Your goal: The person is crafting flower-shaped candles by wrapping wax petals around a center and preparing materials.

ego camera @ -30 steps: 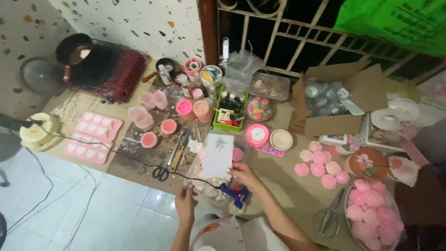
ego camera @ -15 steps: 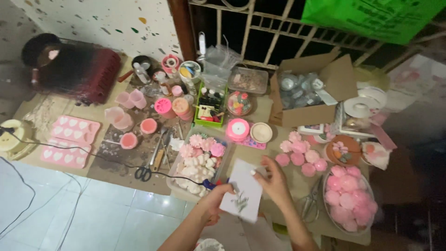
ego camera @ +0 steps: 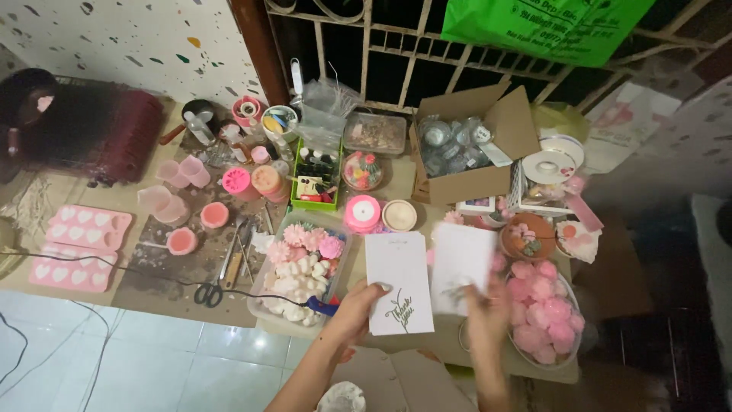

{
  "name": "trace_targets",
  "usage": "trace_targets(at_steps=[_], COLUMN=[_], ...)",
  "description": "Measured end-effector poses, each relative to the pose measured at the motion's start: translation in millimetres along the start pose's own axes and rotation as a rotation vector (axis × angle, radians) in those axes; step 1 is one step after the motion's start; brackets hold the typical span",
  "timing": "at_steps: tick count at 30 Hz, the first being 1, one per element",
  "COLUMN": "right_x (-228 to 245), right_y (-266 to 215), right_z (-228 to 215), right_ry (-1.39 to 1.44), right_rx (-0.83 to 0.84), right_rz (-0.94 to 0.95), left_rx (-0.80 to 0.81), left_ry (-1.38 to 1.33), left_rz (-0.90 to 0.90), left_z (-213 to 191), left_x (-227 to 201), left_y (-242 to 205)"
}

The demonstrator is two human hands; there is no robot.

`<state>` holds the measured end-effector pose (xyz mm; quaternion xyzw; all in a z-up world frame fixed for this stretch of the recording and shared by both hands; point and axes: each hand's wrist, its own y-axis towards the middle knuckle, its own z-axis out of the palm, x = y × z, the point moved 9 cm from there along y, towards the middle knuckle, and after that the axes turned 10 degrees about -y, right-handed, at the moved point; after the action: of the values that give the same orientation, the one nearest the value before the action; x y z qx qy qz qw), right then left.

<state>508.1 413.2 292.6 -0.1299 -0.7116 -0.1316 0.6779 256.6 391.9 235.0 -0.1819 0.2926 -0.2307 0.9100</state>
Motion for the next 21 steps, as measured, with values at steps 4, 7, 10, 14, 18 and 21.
trace_targets(at_steps=[4,7,10,14,18,21], right_x=[70.3,52.2,109.4,82.8,49.2,50.0], right_y=[-9.2,-19.4,-36.3,-28.9,-20.6,-23.0], right_z=[-4.3,26.0,53.1,40.7,26.7,20.2], right_ry=[-0.423,-0.504,-0.642,-0.557,-0.418,-0.466], right_rx=[-0.147,0.112,0.111,0.065,0.096,0.056], right_rz=[-0.342,-0.041,-0.408,-0.117,-0.049,-0.066], left_rx=[0.025,0.074,0.135,0.177,0.176,0.109], left_ry=[-0.019,0.039,0.122,0.179,0.042,-0.067], left_rz=[0.061,0.099,0.206,0.237,0.107,0.061], left_z=[24.2,39.4,48.1,66.3,72.8,63.5], left_x=[-19.0,-17.9,-18.1,-21.5,-15.7,-9.9], left_y=[-2.4,1.4,8.5,1.9,-3.2,-1.6])
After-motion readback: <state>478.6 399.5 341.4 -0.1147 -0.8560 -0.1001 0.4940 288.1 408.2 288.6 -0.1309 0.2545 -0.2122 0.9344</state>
